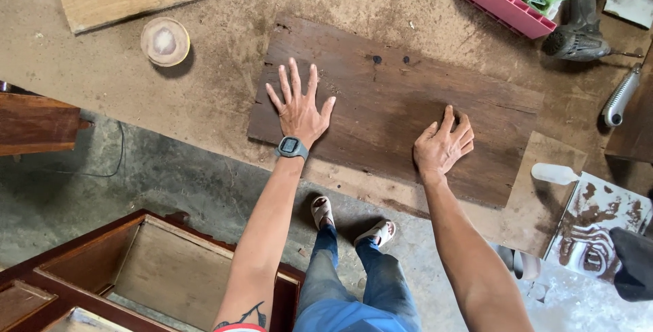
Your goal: Applying and spreading glue on a wooden panel at a workbench
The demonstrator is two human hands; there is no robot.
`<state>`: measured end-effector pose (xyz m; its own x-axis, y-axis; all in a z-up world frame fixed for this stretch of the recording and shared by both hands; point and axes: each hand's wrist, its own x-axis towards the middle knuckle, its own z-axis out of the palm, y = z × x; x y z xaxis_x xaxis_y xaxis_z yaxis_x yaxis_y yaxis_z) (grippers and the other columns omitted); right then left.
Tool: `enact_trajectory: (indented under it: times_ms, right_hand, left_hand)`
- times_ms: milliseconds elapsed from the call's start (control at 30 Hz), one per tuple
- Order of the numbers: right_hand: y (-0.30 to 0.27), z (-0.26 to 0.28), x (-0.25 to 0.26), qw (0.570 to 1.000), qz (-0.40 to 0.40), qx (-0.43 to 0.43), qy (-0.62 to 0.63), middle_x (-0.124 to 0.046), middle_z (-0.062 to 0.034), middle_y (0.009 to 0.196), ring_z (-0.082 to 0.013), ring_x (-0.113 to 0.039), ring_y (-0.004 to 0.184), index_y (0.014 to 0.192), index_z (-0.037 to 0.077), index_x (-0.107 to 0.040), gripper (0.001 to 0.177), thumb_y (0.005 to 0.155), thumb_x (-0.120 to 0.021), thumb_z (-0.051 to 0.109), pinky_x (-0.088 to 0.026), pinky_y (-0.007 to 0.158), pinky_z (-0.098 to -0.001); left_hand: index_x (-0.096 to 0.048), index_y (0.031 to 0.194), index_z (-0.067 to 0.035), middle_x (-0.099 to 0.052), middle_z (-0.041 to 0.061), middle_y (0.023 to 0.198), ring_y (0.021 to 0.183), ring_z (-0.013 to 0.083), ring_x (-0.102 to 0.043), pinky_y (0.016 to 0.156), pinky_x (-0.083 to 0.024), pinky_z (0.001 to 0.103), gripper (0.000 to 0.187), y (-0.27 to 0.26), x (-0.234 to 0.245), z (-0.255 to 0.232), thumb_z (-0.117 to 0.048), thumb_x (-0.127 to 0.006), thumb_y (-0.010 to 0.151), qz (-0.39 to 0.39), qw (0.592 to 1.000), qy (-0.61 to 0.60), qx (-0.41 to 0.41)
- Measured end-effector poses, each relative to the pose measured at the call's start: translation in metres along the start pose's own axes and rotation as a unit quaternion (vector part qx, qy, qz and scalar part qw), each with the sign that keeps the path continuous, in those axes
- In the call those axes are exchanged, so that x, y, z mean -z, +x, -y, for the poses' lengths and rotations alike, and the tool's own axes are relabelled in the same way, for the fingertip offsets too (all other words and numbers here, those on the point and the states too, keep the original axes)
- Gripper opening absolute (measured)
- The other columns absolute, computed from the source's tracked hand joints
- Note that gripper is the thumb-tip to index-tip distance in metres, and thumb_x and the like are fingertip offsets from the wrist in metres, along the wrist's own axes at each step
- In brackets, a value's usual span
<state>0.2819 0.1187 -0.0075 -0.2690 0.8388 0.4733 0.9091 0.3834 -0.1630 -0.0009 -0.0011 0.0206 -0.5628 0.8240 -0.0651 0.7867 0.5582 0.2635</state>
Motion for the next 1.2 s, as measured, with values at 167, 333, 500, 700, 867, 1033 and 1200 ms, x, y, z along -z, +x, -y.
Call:
enact_trajectory:
  times_ms: [167,333,500,700,867,1033,1200]
  right_hand:
    - [-0.002,-0.003,-0.003,1.000,0.001,0.003,0.002,-0.051,-0.0157,0.130,-0.0382,-0.047,0.117,0.138,0.012,-0.060,0.051,0.087,-0.065,0.018,-0.034,0.093,-0.0483]
    - [-0.002,-0.003,-0.004,1.000,0.005,0.001,-0.001,-0.050,-0.0159,0.130,-0.0384,-0.046,0.117,0.139,0.012,-0.060,0.052,0.088,-0.065,0.017,-0.034,0.094,-0.0481]
    - [-0.003,-0.004,-0.005,1.000,0.009,-0.002,0.002,-0.049,-0.0156,0.130,-0.0381,-0.046,0.118,0.139,0.012,-0.059,0.051,0.088,-0.064,0.018,-0.033,0.094,-0.0479]
    - [-0.002,-0.002,-0.004,1.000,0.003,0.000,0.001,-0.050,-0.0161,0.131,-0.0389,-0.046,0.117,0.139,0.012,-0.059,0.052,0.088,-0.064,0.018,-0.033,0.094,-0.0481]
    - [-0.003,-0.004,-0.005,1.000,-0.002,0.003,-0.002,-0.050,-0.0156,0.131,-0.0388,-0.047,0.117,0.139,0.012,-0.060,0.051,0.088,-0.065,0.018,-0.034,0.093,-0.0480]
    - [-0.004,-0.004,-0.006,1.000,-0.003,0.001,-0.004,-0.051,-0.0161,0.130,-0.0388,-0.047,0.117,0.139,0.012,-0.060,0.052,0.088,-0.065,0.018,-0.034,0.094,-0.0480]
    - [-0.004,-0.005,-0.008,1.000,0.001,-0.007,-0.005,-0.050,-0.0158,0.130,-0.0384,-0.046,0.119,0.139,0.014,-0.060,0.051,0.088,-0.064,0.019,-0.033,0.095,-0.0479]
  left_hand:
    - [-0.012,0.169,-0.033,0.008,0.019,0.173,0.159,0.0437,0.008,0.117,0.008,0.075,0.081,0.006,0.003,0.000,-0.060,-0.048,0.103,0.020,0.999,-0.006,-0.029]
    - [-0.012,0.169,-0.030,0.009,0.018,0.174,0.159,0.0415,0.011,0.117,0.011,0.073,0.078,0.006,-0.005,0.002,-0.064,-0.039,0.104,0.020,1.000,0.010,-0.014]
    - [-0.011,0.169,-0.020,0.006,0.022,0.173,0.159,0.0434,0.007,0.118,0.008,0.074,0.084,0.003,0.001,0.000,-0.063,-0.043,0.104,0.012,1.000,0.011,0.007]
    - [-0.032,0.165,-0.026,-0.001,0.019,0.173,0.158,0.0453,0.004,0.115,0.007,0.076,0.074,0.005,-0.013,0.009,-0.064,-0.045,0.102,-0.031,0.998,-0.009,-0.045]
    - [-0.032,0.166,-0.030,0.002,0.021,0.172,0.157,0.0464,0.005,0.114,0.006,0.076,0.073,0.003,-0.014,0.009,-0.059,-0.052,0.101,-0.086,0.996,-0.010,0.028]
    - [-0.042,0.160,-0.032,-0.006,0.022,0.172,0.157,0.0467,0.000,0.114,0.006,0.075,0.066,-0.001,-0.015,0.010,-0.058,-0.053,0.101,-0.095,0.993,-0.018,-0.066]
    - [-0.046,0.157,-0.039,-0.008,0.014,0.175,0.160,0.0390,0.001,0.116,0.010,0.072,0.063,-0.001,-0.024,0.011,-0.065,-0.050,0.099,-0.048,0.981,-0.002,-0.187]
